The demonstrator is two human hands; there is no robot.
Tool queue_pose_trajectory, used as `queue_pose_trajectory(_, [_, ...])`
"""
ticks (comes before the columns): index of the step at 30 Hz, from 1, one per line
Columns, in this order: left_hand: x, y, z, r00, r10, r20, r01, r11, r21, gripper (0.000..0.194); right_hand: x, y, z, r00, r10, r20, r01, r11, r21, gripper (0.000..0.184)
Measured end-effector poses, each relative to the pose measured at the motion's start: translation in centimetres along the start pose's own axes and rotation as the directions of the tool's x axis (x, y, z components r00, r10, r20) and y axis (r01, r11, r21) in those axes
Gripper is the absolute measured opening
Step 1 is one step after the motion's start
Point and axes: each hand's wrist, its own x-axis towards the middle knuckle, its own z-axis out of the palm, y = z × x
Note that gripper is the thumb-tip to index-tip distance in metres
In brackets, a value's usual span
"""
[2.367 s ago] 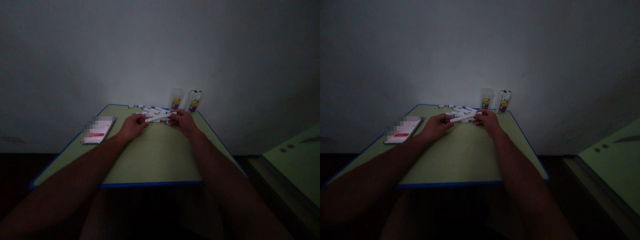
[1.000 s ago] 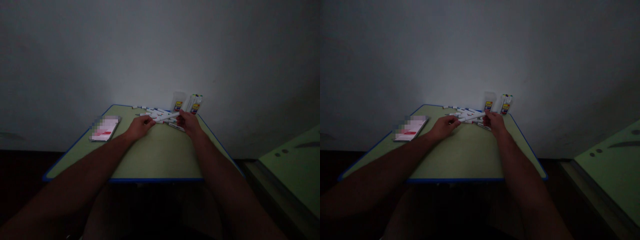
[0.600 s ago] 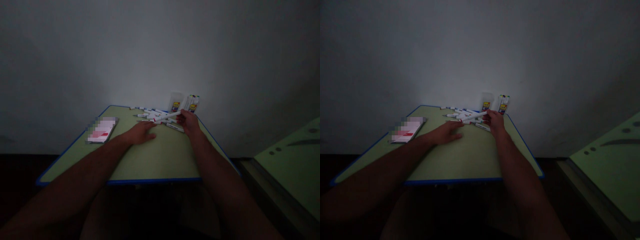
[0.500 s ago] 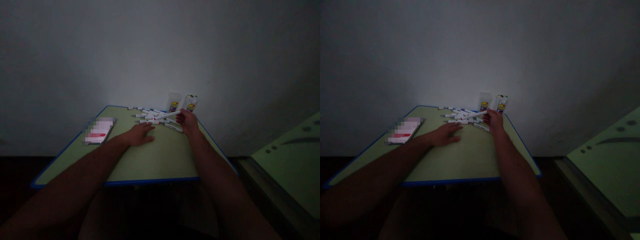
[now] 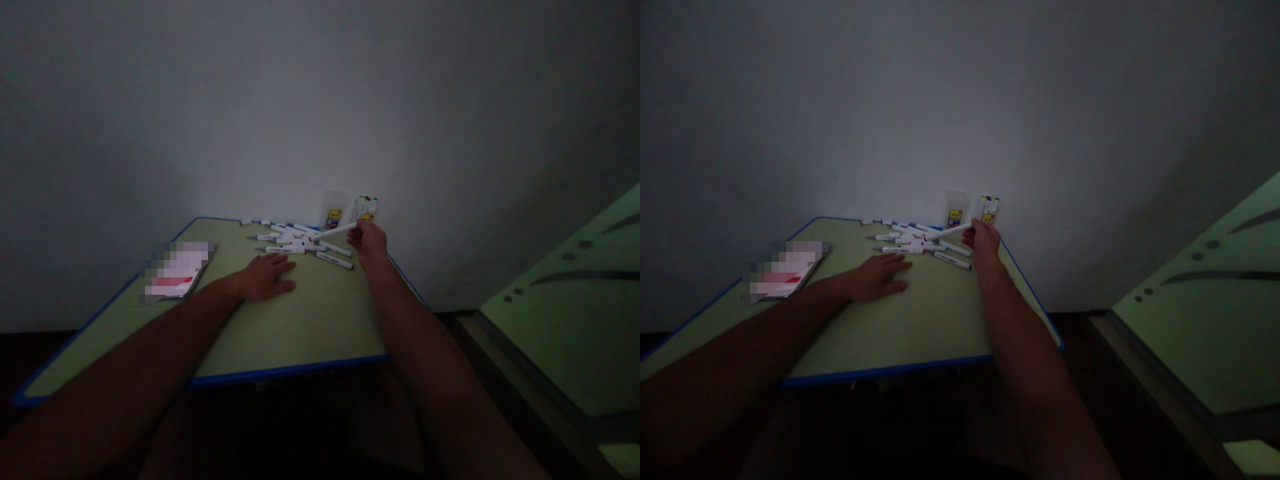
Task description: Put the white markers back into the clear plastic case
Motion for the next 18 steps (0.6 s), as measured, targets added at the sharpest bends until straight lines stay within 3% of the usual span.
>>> queue_pose_trajectory(9, [0.0,0.2,-0.1,1.000,-0.029,0.011,0.029,0.999,-0.013,0.074,3.2,-2.8,-1.1,0.994,-0.089,-0.065,0.086,0.995,-0.049,0.013])
queue_pose_trajectory(18, [0.0,0.1,-0.1,0.999,-0.024,0.024,0.023,0.999,0.031,0.075,7.8,-9.9,-3.0,0.915,-0.333,-0.227,0.301,0.939,-0.165,0.010])
